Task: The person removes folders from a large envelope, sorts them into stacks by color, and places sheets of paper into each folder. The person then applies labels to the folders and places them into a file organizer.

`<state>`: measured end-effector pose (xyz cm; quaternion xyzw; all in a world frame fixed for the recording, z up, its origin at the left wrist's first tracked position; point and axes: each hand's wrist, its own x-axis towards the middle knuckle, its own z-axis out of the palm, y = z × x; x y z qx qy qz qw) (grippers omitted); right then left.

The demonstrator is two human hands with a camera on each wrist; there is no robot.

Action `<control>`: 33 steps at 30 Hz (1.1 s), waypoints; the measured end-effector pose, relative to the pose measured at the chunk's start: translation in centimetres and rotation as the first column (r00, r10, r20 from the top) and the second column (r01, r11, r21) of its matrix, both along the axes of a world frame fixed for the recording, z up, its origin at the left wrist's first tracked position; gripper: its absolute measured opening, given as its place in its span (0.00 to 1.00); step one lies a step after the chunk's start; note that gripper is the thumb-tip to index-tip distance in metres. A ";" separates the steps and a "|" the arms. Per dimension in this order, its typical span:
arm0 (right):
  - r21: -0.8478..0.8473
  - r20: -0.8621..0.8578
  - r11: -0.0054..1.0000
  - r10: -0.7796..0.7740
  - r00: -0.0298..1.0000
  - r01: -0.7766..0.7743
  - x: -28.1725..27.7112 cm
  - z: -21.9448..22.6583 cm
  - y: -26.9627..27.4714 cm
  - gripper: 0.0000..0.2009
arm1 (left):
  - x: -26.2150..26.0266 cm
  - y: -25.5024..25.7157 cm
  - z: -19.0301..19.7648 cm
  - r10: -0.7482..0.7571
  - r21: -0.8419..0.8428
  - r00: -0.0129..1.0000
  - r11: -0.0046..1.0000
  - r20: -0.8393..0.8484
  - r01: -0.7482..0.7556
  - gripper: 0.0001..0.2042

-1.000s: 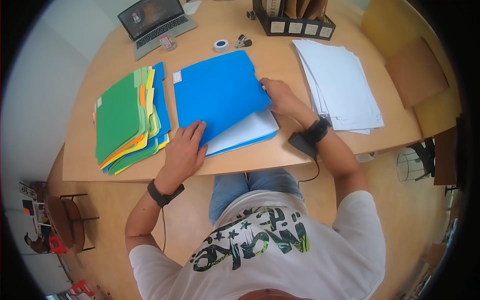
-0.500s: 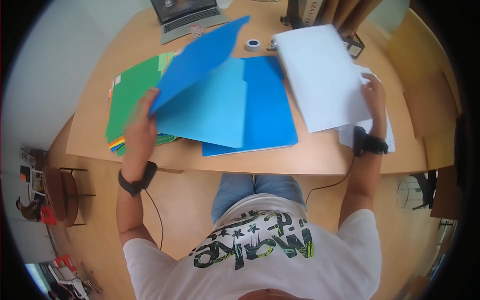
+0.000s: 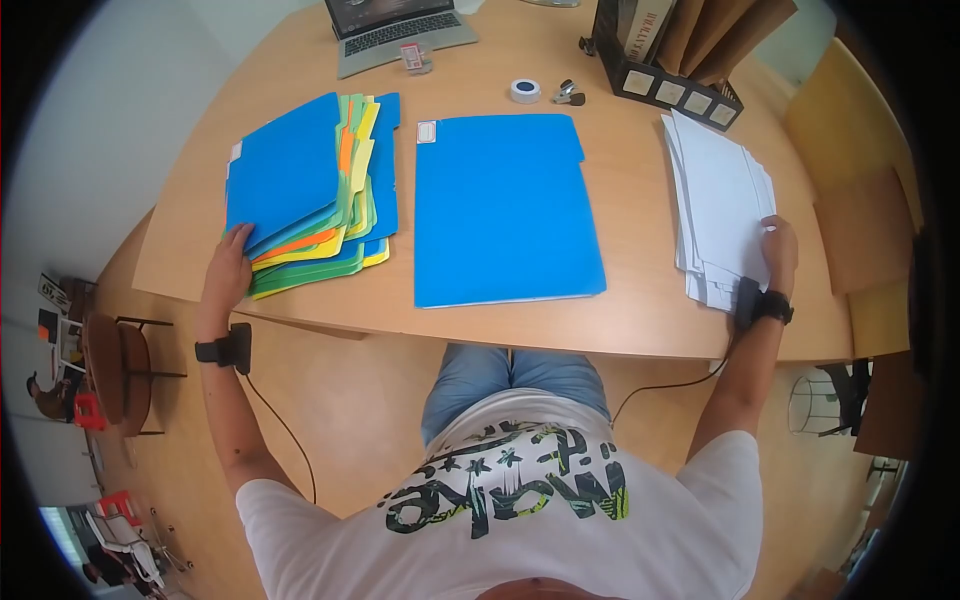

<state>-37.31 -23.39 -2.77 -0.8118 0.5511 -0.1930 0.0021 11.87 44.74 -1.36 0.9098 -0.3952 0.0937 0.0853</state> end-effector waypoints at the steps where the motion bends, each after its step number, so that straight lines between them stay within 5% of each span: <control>1: -0.028 -0.009 1.000 -0.010 1.000 0.010 0.2 0.1 0.0 0.15 | -0.3 -0.3 0.3 0.040 0.002 0.998 0.999 -0.057 -0.040 0.25; 4: -0.165 0.030 0.985 0.050 0.998 -0.045 1.4 1.0 0.5 0.14 | -2.0 -2.0 0.6 0.075 0.068 0.989 0.994 0.131 -0.085 0.26; 6: -0.199 0.111 0.958 0.234 0.966 -0.209 3.2 2.5 1.8 0.15 | -5.2 -5.4 1.4 -0.099 -0.042 0.988 0.994 0.115 0.105 0.26; 7: -0.137 0.295 0.904 0.428 0.855 -0.405 4.1 1.9 1.0 0.15 | -7.1 -7.4 1.7 -0.188 -0.095 0.976 0.975 0.112 0.199 0.26; 10: 0.252 0.616 0.615 0.493 0.614 -0.747 9.5 4.9 7.7 0.13 | -12.4 -13.1 1.8 -0.463 -0.130 0.885 0.881 -0.040 0.455 0.27; 12: 0.405 0.531 0.484 0.566 0.630 -0.776 12.9 4.8 10.1 0.13 | -15.1 -16.7 1.5 -0.572 -0.107 0.813 0.820 -0.107 0.563 0.30; 13: 0.399 0.552 0.395 0.617 0.561 -0.828 14.6 4.0 10.8 0.13 | -16.0 -18.1 1.3 -0.597 -0.077 0.792 0.802 -0.131 0.592 0.31; 15: 0.469 0.552 0.344 0.605 0.574 -0.814 16.7 3.3 13.6 0.12 | -17.4 -20.1 0.9 -0.591 -0.038 0.790 0.804 -0.160 0.594 0.32; 18: 0.566 0.454 0.331 0.639 0.621 -0.755 18.7 1.6 15.5 0.11 | -18.1 -21.5 1.1 -0.563 0.048 0.808 0.815 -0.175 0.578 0.30; 22: 0.487 0.521 0.314 0.644 0.559 -0.815 18.5 -0.2 15.1 0.11 | -18.4 -21.4 0.6 -0.602 0.070 0.794 0.791 -0.086 0.607 0.25; 28: 0.517 0.607 0.283 0.545 0.579 -0.808 17.7 -0.2 15.2 0.09 | -18.4 -21.1 0.9 -0.568 -0.059 0.787 0.818 -0.242 0.572 0.12; 33: 0.475 0.476 0.361 0.662 0.579 -0.803 18.1 0.0 16.8 0.10 | -18.8 -21.0 -0.9 -0.628 -0.287 0.777 0.752 -0.040 0.593 0.13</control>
